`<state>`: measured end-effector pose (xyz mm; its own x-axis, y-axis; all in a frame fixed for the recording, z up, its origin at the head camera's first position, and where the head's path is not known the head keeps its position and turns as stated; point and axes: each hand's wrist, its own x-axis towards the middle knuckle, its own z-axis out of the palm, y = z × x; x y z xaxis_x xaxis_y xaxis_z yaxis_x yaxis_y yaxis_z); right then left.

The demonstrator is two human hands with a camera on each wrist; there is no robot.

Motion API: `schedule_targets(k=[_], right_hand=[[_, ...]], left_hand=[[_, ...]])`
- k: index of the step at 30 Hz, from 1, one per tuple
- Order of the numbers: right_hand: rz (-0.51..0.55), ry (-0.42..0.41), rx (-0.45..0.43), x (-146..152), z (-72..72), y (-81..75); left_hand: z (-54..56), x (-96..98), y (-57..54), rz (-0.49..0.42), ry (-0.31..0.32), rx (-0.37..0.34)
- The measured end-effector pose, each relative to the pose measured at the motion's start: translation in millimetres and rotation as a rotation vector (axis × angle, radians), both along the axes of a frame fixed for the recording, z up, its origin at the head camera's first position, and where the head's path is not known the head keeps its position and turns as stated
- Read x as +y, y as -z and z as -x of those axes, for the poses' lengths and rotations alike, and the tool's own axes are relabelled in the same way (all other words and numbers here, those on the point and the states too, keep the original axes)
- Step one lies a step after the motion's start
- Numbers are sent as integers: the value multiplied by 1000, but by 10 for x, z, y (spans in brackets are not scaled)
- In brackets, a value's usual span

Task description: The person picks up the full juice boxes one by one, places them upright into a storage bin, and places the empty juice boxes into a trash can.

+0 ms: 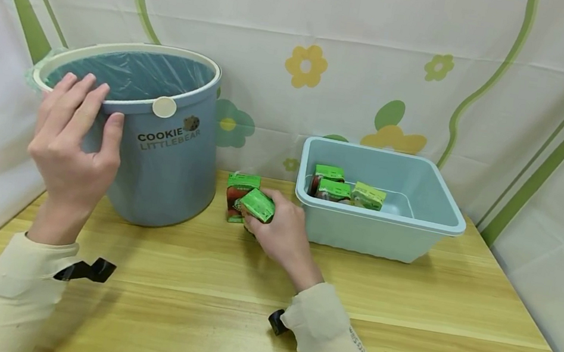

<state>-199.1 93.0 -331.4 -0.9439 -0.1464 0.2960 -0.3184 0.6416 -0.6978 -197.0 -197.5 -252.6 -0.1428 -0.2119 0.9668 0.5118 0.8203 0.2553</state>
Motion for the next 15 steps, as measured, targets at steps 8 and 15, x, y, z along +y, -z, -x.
schedule_targets(k=[8, 15], right_hand=[[52, -57, 37, 9, -58, -122], [105, -101, 123, -14, -99, -222]], left_hand=[[0, 0, -3, 1, 1, 2], [8, 0, -2, 5, 1, 5]])
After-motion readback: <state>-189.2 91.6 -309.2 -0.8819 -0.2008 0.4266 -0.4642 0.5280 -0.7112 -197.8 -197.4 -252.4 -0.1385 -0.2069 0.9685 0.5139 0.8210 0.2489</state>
